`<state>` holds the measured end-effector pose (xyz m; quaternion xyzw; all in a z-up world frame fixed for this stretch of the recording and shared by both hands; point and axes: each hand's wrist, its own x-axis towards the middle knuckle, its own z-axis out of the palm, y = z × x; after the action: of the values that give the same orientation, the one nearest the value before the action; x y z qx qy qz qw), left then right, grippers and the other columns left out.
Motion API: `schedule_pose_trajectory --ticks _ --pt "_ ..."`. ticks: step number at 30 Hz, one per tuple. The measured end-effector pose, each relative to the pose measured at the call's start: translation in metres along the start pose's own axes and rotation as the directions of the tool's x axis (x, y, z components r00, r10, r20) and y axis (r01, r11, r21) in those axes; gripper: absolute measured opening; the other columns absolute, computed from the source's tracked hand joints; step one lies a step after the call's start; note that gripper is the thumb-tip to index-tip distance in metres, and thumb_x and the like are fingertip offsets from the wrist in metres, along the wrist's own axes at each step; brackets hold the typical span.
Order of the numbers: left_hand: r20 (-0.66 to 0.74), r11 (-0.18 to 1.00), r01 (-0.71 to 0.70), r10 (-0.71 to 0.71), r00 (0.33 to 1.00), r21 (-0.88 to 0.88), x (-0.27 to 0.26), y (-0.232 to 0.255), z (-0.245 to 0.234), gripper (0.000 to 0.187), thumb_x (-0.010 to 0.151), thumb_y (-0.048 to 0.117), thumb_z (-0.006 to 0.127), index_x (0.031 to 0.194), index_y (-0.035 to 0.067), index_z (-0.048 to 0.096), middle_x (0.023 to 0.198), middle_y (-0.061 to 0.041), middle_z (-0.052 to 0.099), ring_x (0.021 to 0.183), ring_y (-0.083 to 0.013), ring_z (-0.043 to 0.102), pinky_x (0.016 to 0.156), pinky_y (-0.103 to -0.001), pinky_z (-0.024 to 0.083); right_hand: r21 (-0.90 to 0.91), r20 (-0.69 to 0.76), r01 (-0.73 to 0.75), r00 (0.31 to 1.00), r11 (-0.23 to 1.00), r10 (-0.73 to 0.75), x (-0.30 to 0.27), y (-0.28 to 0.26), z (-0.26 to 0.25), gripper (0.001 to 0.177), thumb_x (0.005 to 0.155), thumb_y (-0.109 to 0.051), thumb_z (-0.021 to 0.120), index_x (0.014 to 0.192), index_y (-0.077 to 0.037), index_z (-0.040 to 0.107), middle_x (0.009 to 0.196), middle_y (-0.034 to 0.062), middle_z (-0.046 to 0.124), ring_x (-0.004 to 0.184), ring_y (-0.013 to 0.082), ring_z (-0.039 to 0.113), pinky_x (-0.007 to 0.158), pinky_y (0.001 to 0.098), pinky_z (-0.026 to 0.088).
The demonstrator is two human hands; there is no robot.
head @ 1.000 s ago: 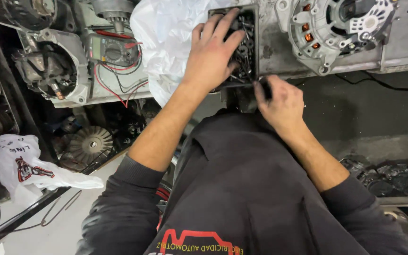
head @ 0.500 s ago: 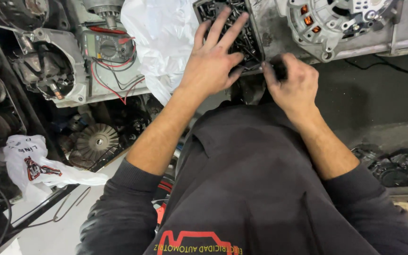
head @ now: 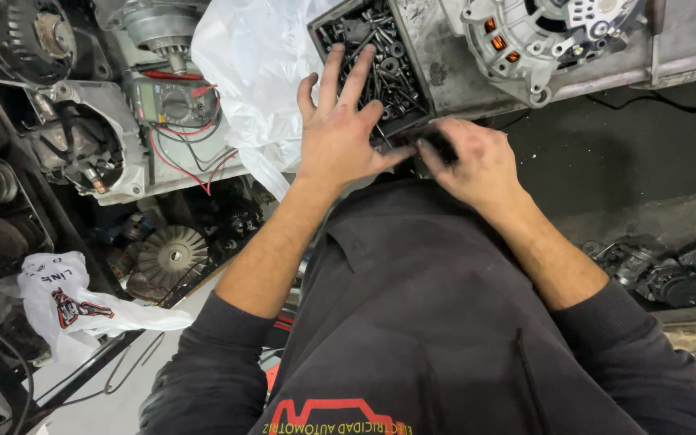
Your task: The person uses a soldering iron to apply heat to a component on an alternator while feeding solder wire. They then use a hammer to tap the alternator housing and later sort through a tray of screws and bolts on the workbench.
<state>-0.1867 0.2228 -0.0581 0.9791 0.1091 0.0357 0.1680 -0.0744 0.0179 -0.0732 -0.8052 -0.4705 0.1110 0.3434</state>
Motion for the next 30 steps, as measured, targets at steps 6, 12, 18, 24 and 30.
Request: schedule_pose_trajectory --ticks 6,12,18,24,30 --pt "-0.002 0.998 -0.003 0.003 1.000 -0.069 -0.004 -0.008 0.006 0.046 0.074 0.052 0.086 0.098 0.013 0.078 0.166 -0.012 0.031 0.154 -0.0412 0.020 0.116 -0.068 0.023 0.038 0.007 0.000 1.000 0.999 -0.001 0.001 0.001 -0.002 0.024 0.096 -0.021 0.078 0.109 -0.002 0.071 0.106 0.0142 0.075 0.091 0.0337 0.073 0.079 0.0404 0.059" --pt "-0.030 0.997 -0.066 0.067 0.997 0.042 -0.007 -0.007 0.009 0.041 0.081 0.033 0.077 0.121 0.024 0.079 0.171 -0.012 0.024 0.156 -0.0393 0.021 0.119 -0.067 0.023 0.059 0.045 0.007 0.999 0.998 -0.010 0.002 0.001 -0.002 0.023 0.095 -0.020 0.078 0.108 -0.003 0.071 0.106 0.0140 0.075 0.091 0.0339 0.072 0.079 0.0413 0.058" --pt "0.062 0.995 -0.078 0.074 0.995 0.068 0.000 -0.006 0.004 0.030 0.079 0.032 0.077 0.105 0.018 0.078 0.168 -0.012 0.026 0.153 -0.0397 0.023 0.117 -0.068 0.022 0.023 0.071 0.014 0.997 1.000 -0.015 0.001 -0.001 -0.003 0.025 0.093 -0.022 0.078 0.106 -0.002 0.071 0.105 0.0140 0.075 0.091 0.0339 0.072 0.078 0.0418 0.058" --pt "-0.051 0.995 -0.057 0.061 0.997 0.080 -0.007 -0.009 0.023 0.021 0.089 0.030 0.078 0.107 0.018 0.077 0.171 -0.009 0.025 0.156 -0.0370 0.023 0.119 -0.063 0.026 0.028 0.063 0.003 0.998 1.000 -0.005 -0.002 -0.003 -0.002 0.025 0.094 -0.024 0.078 0.103 -0.002 0.070 0.099 0.0139 0.074 0.087 0.0347 0.071 0.076 0.0428 0.057" --pt "-0.095 0.998 -0.029 0.034 0.995 0.060 -0.006 -0.005 0.024 0.025 0.092 0.028 0.077 0.116 0.020 0.079 0.170 -0.010 0.026 0.155 -0.0383 0.023 0.119 -0.061 0.026 0.059 0.118 0.013 0.993 0.998 -0.020 0.001 -0.007 -0.001 0.022 0.093 -0.022 0.078 0.099 -0.002 0.070 0.096 0.0150 0.072 0.086 0.0359 0.070 0.075 0.0439 0.056"
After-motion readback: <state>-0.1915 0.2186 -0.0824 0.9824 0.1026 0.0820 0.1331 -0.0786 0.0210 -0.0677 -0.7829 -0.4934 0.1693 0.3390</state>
